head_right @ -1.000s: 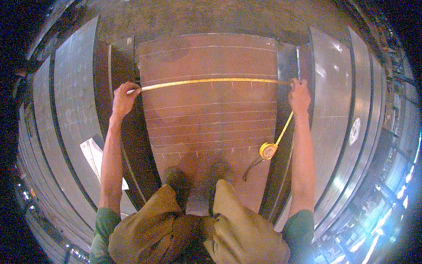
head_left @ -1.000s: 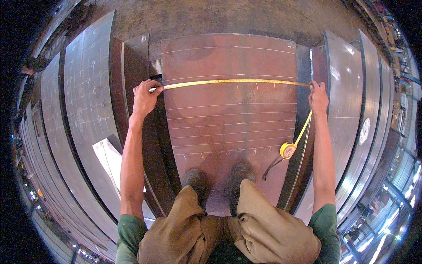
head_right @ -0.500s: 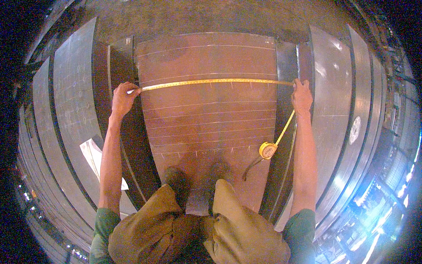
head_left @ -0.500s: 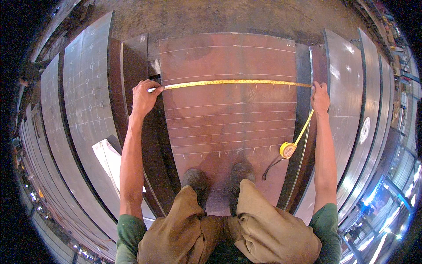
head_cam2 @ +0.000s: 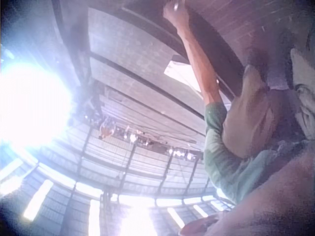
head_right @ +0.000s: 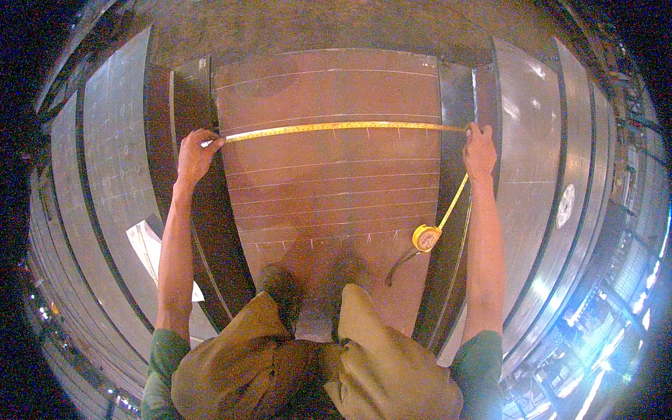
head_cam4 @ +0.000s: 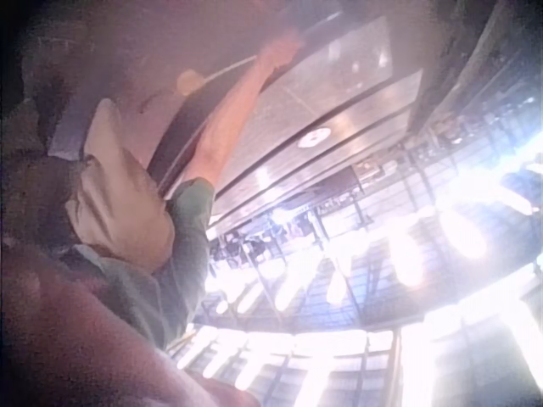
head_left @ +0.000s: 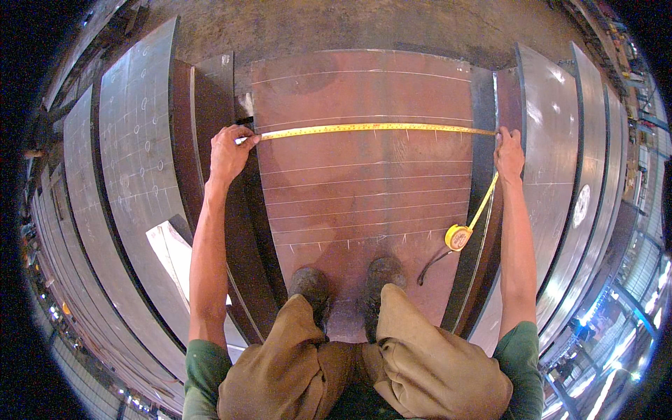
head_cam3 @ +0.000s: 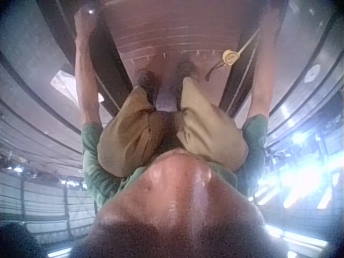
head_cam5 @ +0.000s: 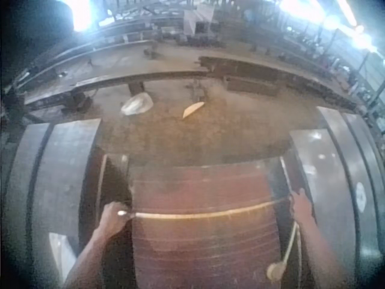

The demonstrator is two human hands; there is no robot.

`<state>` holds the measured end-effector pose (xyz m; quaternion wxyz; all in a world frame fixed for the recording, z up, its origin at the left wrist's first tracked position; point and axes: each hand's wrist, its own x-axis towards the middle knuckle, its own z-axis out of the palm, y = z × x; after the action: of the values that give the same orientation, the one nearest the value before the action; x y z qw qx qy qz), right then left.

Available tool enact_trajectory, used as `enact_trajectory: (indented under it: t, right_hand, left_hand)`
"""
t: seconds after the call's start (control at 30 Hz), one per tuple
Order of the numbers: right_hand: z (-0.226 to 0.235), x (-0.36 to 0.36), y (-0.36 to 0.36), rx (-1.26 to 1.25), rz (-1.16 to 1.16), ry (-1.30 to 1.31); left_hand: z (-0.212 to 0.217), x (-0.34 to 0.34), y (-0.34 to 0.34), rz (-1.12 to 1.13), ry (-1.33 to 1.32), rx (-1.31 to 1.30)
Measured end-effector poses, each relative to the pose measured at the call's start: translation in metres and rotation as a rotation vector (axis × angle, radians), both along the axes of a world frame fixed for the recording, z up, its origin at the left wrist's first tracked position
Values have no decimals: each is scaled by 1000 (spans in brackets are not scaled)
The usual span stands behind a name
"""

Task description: The person uses a tape measure and a white marker to measure and mark multiple horizontal lines on a large reddish-brown metal sheet. They repeatedly extend the tape, align it, and mark points along the sheet's surface. A white paper with markings is visible nearby.

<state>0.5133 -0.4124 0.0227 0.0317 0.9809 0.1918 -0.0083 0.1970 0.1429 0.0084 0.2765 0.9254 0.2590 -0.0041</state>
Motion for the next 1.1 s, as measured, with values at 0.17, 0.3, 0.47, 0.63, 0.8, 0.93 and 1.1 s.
enact_trajectory:
  t: [0.17, 0.3, 0.47, 0.63, 0.8, 0.93, 1.1]
  right_hand:
    - [-2, 0, -1, 13, 18, -24]
    - [-3, -1, -1, 9, 8, -31]
    - [-2, -1, 1, 18, 11, -25]
    - [-3, -1, 1, 4, 14, -32]
    - [-4, -1, 4, -3, -33, -4]
    - [-5, -1, 3, -18, -35, -6]
    - [-6, -1, 2, -20, -36, 0]
  left_hand:
    - [0, 0, -1, 2, 6, 19]
    - [0, -1, 0, 5, -2, -1]
    - [-5, -2, 2, 12, -35, -42]
    - [-5, -2, 3, 15, -13, -44]
    - [-8, -3, 4, 5, -44, -12]
    - [-9, -3, 3, 9, -55, -3]
    - [-3, 0, 1, 19, -41, -14]
